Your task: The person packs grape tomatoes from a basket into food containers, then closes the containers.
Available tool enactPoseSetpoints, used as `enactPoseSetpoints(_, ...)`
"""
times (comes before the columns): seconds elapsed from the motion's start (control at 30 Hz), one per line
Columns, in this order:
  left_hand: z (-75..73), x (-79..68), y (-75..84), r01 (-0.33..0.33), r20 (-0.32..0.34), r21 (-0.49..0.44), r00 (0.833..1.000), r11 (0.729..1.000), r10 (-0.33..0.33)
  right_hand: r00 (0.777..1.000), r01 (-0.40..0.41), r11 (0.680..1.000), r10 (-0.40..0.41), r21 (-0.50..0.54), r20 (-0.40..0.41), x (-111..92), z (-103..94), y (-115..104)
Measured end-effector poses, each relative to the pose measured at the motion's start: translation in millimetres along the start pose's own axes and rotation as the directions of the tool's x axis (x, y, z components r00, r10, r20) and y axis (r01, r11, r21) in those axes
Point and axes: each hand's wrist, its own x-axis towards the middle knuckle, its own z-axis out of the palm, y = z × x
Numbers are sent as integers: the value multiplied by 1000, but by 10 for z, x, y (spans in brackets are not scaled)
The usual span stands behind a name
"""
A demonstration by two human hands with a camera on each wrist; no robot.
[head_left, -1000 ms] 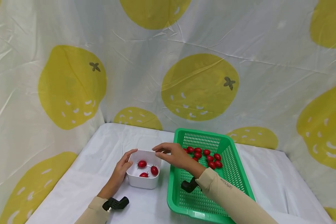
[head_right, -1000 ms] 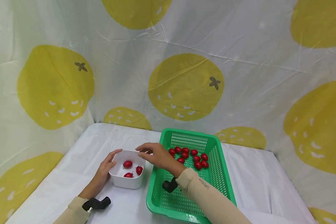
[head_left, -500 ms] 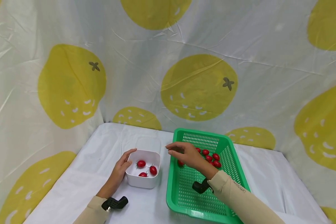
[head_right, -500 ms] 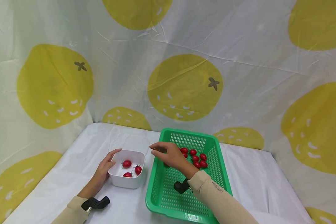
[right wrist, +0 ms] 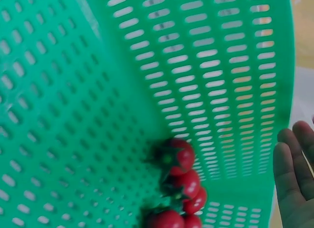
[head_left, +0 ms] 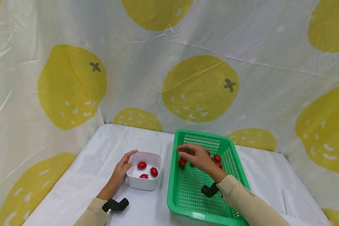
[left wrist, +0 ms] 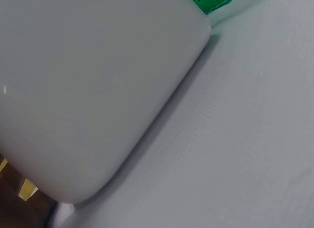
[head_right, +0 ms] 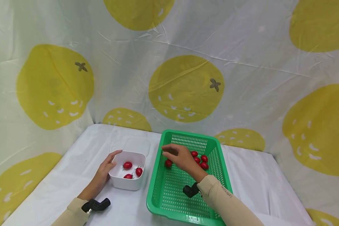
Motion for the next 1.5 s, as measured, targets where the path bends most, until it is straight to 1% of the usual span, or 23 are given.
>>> enactPoseSetpoints(0.27,9,0,8,13,-1,-5,1000,1000,-13,999,-6,999,5,-42,-36,-28,-35,151)
enactPoseSetpoints(0.53,15,-3,14,12,-1,-9,1000,1000,-12,1000,-30,997,30,-77,-10,-47,-10,258)
enactPoseSetpoints(0.67,16,-8,13,18,-7,-4,1000,1000,-18,1000,-14,994,15,-105,15,-45,13,285)
enactPoseSetpoints(0.8,17,-6,12,18,-5,7,1000,1000,-18,1000,-8,991,11,-137,21,-60,28,307)
enactPoseSetpoints(1.03,16,-6,14,28,-1,-1,1000,1000,-28,999,-34,979,38,-201,13,-85,63,347)
enactPoseSetpoints(1.3,9,0,30,17,-1,0,1000,1000,-17,998,-49,975,54,-216,17,-74,89,371)
enactPoseSetpoints(1.5,6,0,21,22,0,8,1000,1000,-22,997,-65,970,74,-233,29,-83,91,375)
